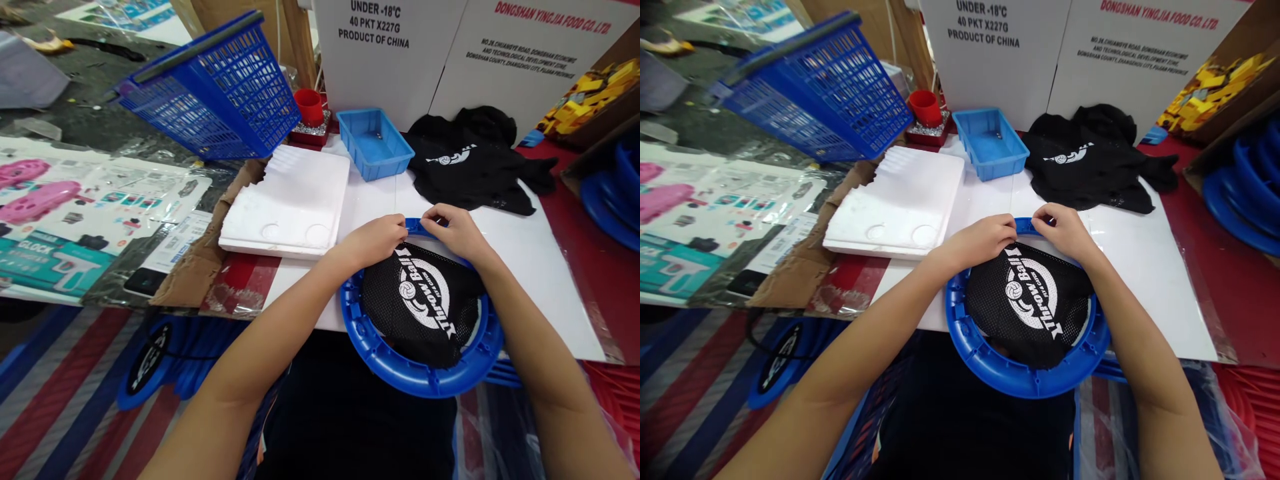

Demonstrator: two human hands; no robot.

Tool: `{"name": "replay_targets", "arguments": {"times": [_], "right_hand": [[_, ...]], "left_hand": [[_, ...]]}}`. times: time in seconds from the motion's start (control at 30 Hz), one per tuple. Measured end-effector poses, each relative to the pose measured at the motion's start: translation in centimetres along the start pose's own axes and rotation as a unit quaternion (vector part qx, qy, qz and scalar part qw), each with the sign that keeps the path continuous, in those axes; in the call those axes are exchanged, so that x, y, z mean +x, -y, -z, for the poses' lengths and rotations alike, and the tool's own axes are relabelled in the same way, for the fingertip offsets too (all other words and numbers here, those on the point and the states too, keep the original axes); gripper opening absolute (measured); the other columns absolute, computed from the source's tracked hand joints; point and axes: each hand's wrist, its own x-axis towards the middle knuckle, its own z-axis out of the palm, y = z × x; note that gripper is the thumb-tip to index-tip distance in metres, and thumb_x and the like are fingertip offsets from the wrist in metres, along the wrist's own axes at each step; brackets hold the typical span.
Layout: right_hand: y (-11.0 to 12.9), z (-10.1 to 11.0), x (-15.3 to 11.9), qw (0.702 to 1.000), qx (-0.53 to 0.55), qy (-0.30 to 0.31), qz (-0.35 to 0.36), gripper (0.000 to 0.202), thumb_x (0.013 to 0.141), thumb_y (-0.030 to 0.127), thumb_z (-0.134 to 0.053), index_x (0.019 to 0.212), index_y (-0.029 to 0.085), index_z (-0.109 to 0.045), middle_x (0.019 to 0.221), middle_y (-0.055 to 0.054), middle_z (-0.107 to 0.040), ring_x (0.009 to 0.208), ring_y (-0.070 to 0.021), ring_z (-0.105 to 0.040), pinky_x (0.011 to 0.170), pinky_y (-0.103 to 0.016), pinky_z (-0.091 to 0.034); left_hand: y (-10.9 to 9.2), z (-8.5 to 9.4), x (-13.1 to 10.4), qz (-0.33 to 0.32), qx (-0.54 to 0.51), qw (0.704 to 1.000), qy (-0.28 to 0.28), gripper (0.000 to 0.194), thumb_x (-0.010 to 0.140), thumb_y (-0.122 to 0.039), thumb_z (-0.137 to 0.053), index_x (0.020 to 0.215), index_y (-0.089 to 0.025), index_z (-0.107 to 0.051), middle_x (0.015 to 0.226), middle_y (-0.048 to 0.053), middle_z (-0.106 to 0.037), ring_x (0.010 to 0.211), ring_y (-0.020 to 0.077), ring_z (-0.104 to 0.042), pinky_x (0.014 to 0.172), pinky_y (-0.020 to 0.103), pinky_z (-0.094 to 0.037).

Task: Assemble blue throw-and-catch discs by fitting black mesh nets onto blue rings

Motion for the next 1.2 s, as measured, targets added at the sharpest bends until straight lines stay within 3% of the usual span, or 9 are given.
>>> {"name": "replay_targets", "arguments": {"times": [0.23, 0.5, 0.67, 0.77, 0.87, 0.97, 1.1, 1.13, 1.2], "right_hand": [[-1.6, 2.1, -0.6, 0.994, -0.008, -0.101, -0.029, 0.012, 0.093, 0.034, -0.07, 0.089, 0.023, -0.075, 0.092, -0.005, -0.077, 0.086, -0.0245, -0.069, 0.078, -0.04, -0.055], [-2.6, 3.5, -1.0, 0.994, -0.02, -0.101, -0.042, 0.012, 0.09, 0.032, -0.068, 0.087, 0.022, -0.074, 0.087, -0.005, -0.074, 0.085, -0.0238, -0.066, 0.08, -0.039, -0.054], [-2.2, 4.0, -1.4, 0.992, -0.029, -0.12, -0.023, 0.018, 0.086, 0.026, -0.072, 0.103, 0.022, -0.072, 0.092, -0.003, -0.068, 0.087, -0.0224, -0.066, 0.076, -0.036, -0.053], [-1.0, 4.9, -2.9, 0.993, -0.061, -0.095, -0.032, 0.019, 0.091, 0.029, -0.071, 0.109, 0.023, -0.071, 0.093, -0.003, -0.069, 0.087, -0.0234, -0.067, 0.079, -0.039, -0.055], [1.7, 5.4, -7.7, 0.99, -0.116, -0.065, -0.039, 0.019, 0.097, 0.033, -0.067, 0.115, 0.026, -0.071, 0.102, -0.008, -0.074, 0.094, -0.0296, -0.07, 0.085, -0.048, -0.058], [5.7, 3.3, -16.8, 0.971, -0.17, -0.162, -0.044, 0.022, 0.101, 0.028, -0.063, 0.118, 0.035, -0.074, 0.11, -0.011, -0.076, 0.101, -0.0366, -0.072, 0.093, -0.061, -0.058], [10.7, -5.2, -30.3, 0.901, -0.139, -0.409, -0.048, 0.044, 0.093, 0.023, -0.069, 0.131, 0.046, -0.072, 0.093, -0.008, -0.073, 0.078, -0.0379, -0.07, 0.066, -0.065, -0.058], [11.7, -8.0, -32.8, 0.914, -0.097, -0.391, -0.043, 0.044, 0.093, 0.02, -0.068, 0.13, 0.043, -0.072, 0.087, -0.006, -0.072, 0.072, -0.0343, -0.069, 0.062, -0.06, -0.059], [13.6, -13.3, -36.1, 0.957, 0.018, -0.278, -0.086, 0.035, 0.096, 0.011, -0.064, 0.124, 0.03, -0.073, 0.087, -0.005, -0.073, 0.076, -0.027, -0.072, 0.067, -0.048, -0.062]], "left_hand": [[0.5, -0.1, 0.0, -0.011, -0.03, 0.999, -0.02, 0.027, 0.103, -0.011, -0.052, 0.095, -0.015, -0.077, 0.113, 0.011, -0.071, 0.102, 0.0199, -0.068, 0.097, 0.033, -0.055], [0.4, 0.0, 0.0, -0.019, -0.028, 0.999, -0.029, 0.026, 0.103, -0.013, -0.053, 0.095, -0.017, -0.077, 0.112, 0.01, -0.07, 0.101, 0.02, -0.068, 0.097, 0.034, -0.054], [0.4, 0.0, 0.0, -0.021, -0.023, 0.999, -0.032, 0.026, 0.102, -0.011, -0.053, 0.096, -0.016, -0.078, 0.112, 0.011, -0.07, 0.103, 0.0206, -0.068, 0.097, 0.035, -0.054], [0.3, -0.1, 0.0, -0.018, -0.014, 0.999, -0.026, 0.027, 0.101, -0.011, -0.053, 0.097, -0.016, -0.078, 0.113, 0.011, -0.07, 0.103, 0.0211, -0.068, 0.097, 0.035, -0.054], [0.1, 0.0, 0.0, -0.009, -0.003, 1.0, -0.022, 0.027, 0.101, -0.01, -0.052, 0.098, -0.015, -0.078, 0.114, 0.012, -0.071, 0.102, 0.0212, -0.068, 0.095, 0.035, -0.054], [-0.2, 0.1, 0.0, 0.005, 0.014, 1.0, -0.018, 0.028, 0.101, -0.01, -0.052, 0.098, -0.015, -0.079, 0.114, 0.012, -0.071, 0.099, 0.0212, -0.068, 0.093, 0.035, -0.054], [-0.4, 0.3, 0.1, 0.01, 0.028, 0.999, -0.01, 0.029, 0.099, -0.011, -0.051, 0.098, -0.014, -0.08, 0.112, 0.013, -0.071, 0.098, 0.0218, -0.068, 0.093, 0.035, -0.054], [-0.4, 0.3, 0.2, 0.008, 0.028, 1.0, -0.01, 0.03, 0.099, -0.011, -0.051, 0.098, -0.013, -0.081, 0.112, 0.013, -0.071, 0.099, 0.0221, -0.068, 0.094, 0.036, -0.054], [-0.4, 0.2, 0.2, 0.002, 0.021, 1.0, -0.018, 0.029, 0.098, -0.013, -0.052, 0.098, -0.013, -0.082, 0.111, 0.013, -0.072, 0.1, 0.0231, -0.068, 0.096, 0.038, -0.054]]}}
